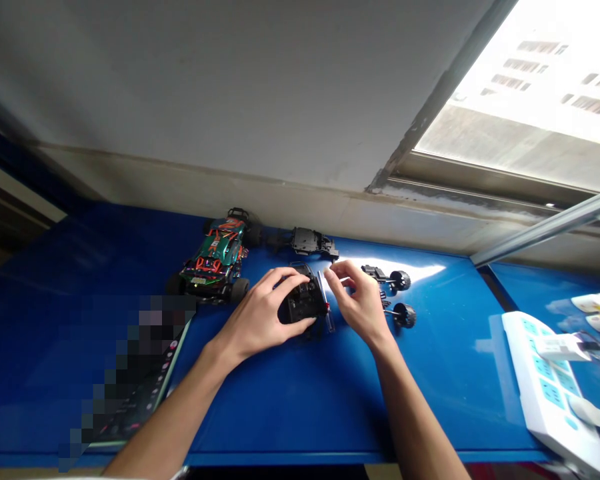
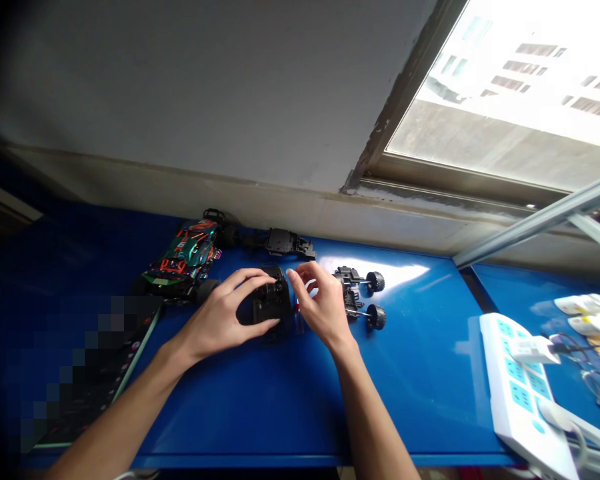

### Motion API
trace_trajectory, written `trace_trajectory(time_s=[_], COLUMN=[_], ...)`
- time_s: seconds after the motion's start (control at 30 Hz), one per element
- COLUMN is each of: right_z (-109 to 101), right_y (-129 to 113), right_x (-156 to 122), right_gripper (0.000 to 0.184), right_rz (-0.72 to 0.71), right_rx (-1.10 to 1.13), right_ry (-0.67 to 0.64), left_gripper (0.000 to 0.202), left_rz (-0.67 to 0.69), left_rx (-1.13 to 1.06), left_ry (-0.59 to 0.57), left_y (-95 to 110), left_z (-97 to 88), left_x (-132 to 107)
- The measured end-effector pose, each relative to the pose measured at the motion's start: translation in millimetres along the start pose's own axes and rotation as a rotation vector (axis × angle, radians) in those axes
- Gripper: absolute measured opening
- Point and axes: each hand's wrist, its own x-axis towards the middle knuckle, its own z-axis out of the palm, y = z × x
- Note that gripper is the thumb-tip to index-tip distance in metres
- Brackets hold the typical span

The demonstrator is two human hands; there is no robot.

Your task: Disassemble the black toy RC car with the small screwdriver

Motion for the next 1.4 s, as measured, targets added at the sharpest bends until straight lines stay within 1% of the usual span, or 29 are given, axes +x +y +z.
trace_trajectory(time_s=[0.1, 0.23, 0.33, 0.43, 0.53, 0.6, 0.63, 0.73, 0.8, 0.83, 0.9, 0.97, 1.07, 1.17, 1.3, 1.33, 1.4], right_z=[0.9, 2.8, 4.1, 3.8, 2.2, 0.9, 0.1, -3.1, -5.2, -5.8, -5.2, -2.3, 3.8, 6.0, -1.2, -4.1, -10.0], right_y=[0.3, 2.0, 1.0, -1.0, -0.1, 1.7, 2.3, 1.3, -1.2, -2.3, -3.2, -1.9, 2.1, 5.1, 6.0, 5.9, 5.3], right_x=[0.2, -0.3, -1.4, -2.0, -2.2, -2.7, -3.1, -5.4, -7.3, -8.2, -9.5, -10.1, -10.0, -9.2, -6.7, -5.9, -4.5], right_gripper=[0.024, 0.029, 0.033, 0.034, 0.031, 0.03, 0.031, 0.036, 0.041, 0.044, 0.049, 0.051, 0.048, 0.041, 0.024, 0.022, 0.027], right_rz=[-0.011, 0.049, 0.084, 0.094, 0.068, 0.011, -0.02, -0.091, -0.129, -0.15, -0.175, -0.17, -0.119, -0.037, 0.028, 0.053, 0.126], right_rx=[0.035, 0.09, 0.132, 0.146, 0.09, 0.019, -0.024, -0.212, -0.393, -0.485, -0.618, -0.671, -0.616, -0.467, -0.181, -0.095, 0.063], right_ry=[-0.002, -0.097, -0.14, -0.166, -0.192, -0.191, -0.185, -0.163, -0.183, -0.205, -0.249, -0.275, -0.265, -0.2, -0.084, -0.066, -0.052], left_gripper=[0.06, 0.061, 0.059, 0.056, 0.053, 0.053, 0.053, 0.054, 0.057, 0.059, 0.061, 0.06, 0.056, 0.053, 0.05, 0.051, 0.053], left_rz=[-0.012, 0.022, 0.025, -0.009, -0.084, -0.18, -0.238, -0.4, -0.473, -0.494, -0.508, -0.492, -0.437, -0.387, -0.389, -0.395, -0.396], left_rx=[-0.01, -0.01, -0.004, -0.027, -0.129, -0.286, -0.4, -0.87, -1.179, -1.295, -1.419, -1.429, -1.293, -1.199, -1.325, -1.36, -1.395], left_ry=[0.047, 0.088, 0.152, 0.197, 0.216, 0.259, 0.284, 0.364, 0.378, 0.377, 0.365, 0.359, 0.336, 0.34, 0.394, 0.402, 0.399], left_y=[1.0, 2.0, 3.8, 5.1, 5.6, 6.1, 6.4, 7.9, 9.3, 9.9, 10.9, 11.2, 10.0, 7.8, 5.9, 5.7, 5.5], left_z=[0.0, 0.8, 1.2, 1.7, 3.0, 3.5, 3.3, -0.3, -4.5, -6.6, -9.6, -10.1, -7.0, -4.4, -7.7, -9.3, -12.0], left_x=[-1.1, -2.0, -1.5, -0.1, 1.2, 2.0, 2.5, 5.7, 8.6, 9.8, 11.0, 9.9, 5.8, 2.7, 2.4, 2.2, 1.2])
